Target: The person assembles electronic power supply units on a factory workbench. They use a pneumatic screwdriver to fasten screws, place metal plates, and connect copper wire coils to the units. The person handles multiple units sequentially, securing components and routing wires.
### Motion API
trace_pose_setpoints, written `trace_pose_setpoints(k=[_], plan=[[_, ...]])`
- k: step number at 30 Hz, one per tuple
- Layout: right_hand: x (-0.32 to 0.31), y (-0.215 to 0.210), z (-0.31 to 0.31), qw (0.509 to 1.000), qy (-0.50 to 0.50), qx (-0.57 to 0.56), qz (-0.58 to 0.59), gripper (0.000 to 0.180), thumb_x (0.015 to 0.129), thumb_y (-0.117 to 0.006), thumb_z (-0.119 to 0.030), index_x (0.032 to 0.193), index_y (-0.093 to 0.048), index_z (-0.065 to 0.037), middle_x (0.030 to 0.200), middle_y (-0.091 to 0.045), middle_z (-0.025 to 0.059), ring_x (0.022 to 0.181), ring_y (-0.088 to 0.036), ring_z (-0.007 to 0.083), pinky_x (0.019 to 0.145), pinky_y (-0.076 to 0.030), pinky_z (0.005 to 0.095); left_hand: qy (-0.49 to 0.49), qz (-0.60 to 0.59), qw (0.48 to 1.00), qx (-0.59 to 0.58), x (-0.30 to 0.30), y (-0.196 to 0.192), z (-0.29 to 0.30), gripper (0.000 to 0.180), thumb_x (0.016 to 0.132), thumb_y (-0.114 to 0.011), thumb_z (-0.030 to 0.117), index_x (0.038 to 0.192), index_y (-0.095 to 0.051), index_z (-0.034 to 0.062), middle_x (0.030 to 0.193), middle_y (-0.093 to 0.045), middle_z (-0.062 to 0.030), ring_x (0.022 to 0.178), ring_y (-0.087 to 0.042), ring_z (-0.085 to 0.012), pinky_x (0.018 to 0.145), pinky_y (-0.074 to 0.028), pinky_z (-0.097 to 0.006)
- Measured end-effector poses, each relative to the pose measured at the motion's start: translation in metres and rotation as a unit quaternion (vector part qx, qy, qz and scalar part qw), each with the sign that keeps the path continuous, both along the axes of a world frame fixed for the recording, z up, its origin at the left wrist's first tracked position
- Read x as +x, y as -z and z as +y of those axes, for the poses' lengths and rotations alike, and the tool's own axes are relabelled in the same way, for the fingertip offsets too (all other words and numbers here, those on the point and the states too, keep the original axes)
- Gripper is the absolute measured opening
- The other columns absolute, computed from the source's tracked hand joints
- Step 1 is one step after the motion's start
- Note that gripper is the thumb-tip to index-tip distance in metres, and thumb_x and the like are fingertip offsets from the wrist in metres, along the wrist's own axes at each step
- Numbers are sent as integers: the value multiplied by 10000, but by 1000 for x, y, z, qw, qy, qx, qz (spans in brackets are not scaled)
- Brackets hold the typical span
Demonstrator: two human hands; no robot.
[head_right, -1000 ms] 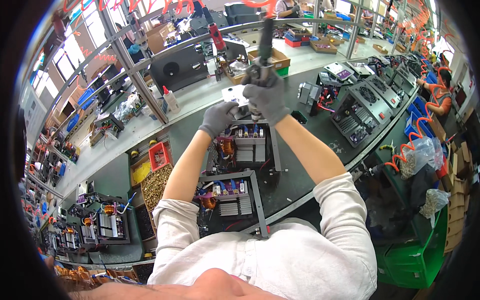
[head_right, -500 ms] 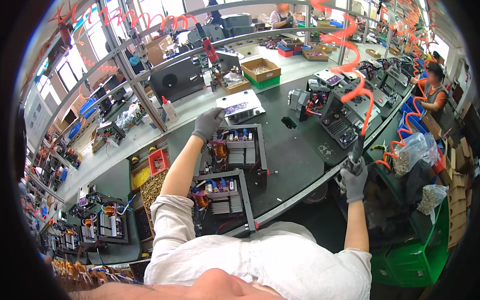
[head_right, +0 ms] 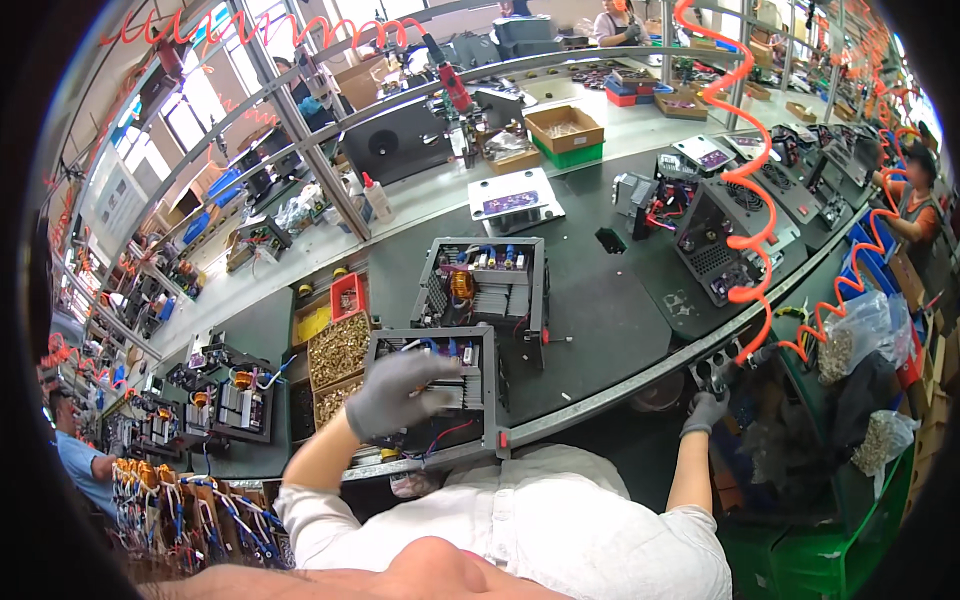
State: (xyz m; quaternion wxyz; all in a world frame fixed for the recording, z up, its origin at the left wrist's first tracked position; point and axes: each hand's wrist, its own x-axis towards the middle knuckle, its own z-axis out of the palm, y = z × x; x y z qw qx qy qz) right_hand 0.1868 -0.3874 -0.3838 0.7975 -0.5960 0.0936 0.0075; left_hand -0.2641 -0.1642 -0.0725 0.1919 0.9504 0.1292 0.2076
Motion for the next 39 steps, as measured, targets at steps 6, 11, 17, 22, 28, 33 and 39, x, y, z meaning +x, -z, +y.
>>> trace_pose_setpoints(k=[6, 11, 17, 22, 28, 33, 39], plan=[[-84, -15, 25, 990, -82, 41, 108, 359, 711, -538, 30, 1066, -567, -18, 934, -564, 61, 788, -574, 181, 687, -501, 297, -105, -140, 980, -91, 9, 78, -82, 831, 666, -861, 334, 1346, -501, 20, 1324, -526, -190, 1173, -553, -369, 973, -478, -420], [-137, -158, 108, 892, -312, 64, -320, 184, 801, -629, -2, 981, -632, -41, 962, -614, 49, 911, -595, 158, 839, -471, 278, -231, -236, 944, -5, 52, 138, -103, 862, 652, -863, 269, 1352, -454, -24, 1355, -479, -228, 1168, -537, -409, 980, -468, -450], [-132, -219, 235, 616, -382, -6, -689, 108, 829, -616, -131, 822, -653, -30, 877, -647, 141, 852, -631, 297, 811, -497, 363, -289, -218, 932, 1, 30, 135, -111, 582, 686, -821, 165, 1216, -607, 52, 1259, -580, -196, 1071, -593, -377, 871, -511, -410], [-129, -216, 250, 483, -395, -39, -781, 171, 756, -619, -197, 675, -627, -47, 703, -609, 114, 704, -610, 303, 697, -487, 406, -324, -385, 845, -179, -33, 162, -116, 218, 810, -724, 98, 1012, -697, 19, 1151, -648, -149, 925, -642, -258, 816, -508, -355], [-109, -193, 204, 661, -286, 30, -693, 229, 723, -621, -190, 587, -579, -10, 634, -599, 174, 609, -608, 353, 566, -467, 407, -399, -506, 698, -313, -106, 137, -104, 108, 861, -634, 43, 901, -694, -37, 988, -665, -80, 875, -596, -143, 769, -480, -294], [-23, -155, 174, 883, -381, 2, -275, 334, 925, -528, -349, 732, -534, -78, 652, -580, 48, 559, -578, 239, 581, -485, 326, -415, -406, 803, -136, -59, 85, -70, 102, 833, -663, 80, 818, -706, -11, 827, -684, -98, 692, -599, -150, 651, -469, -293], [8, -98, 167, 905, -301, 295, 61, 281, 954, -537, -359, 937, -643, -99, 855, -646, 37, 781, -636, 183, 676, -518, 346, -268, -112, 916, 275, 80, 36, -55, 298, 773, -751, 291, 607, -574, 119, 600, -571, -58, 551, -582, -255, 515, -472, -376]])
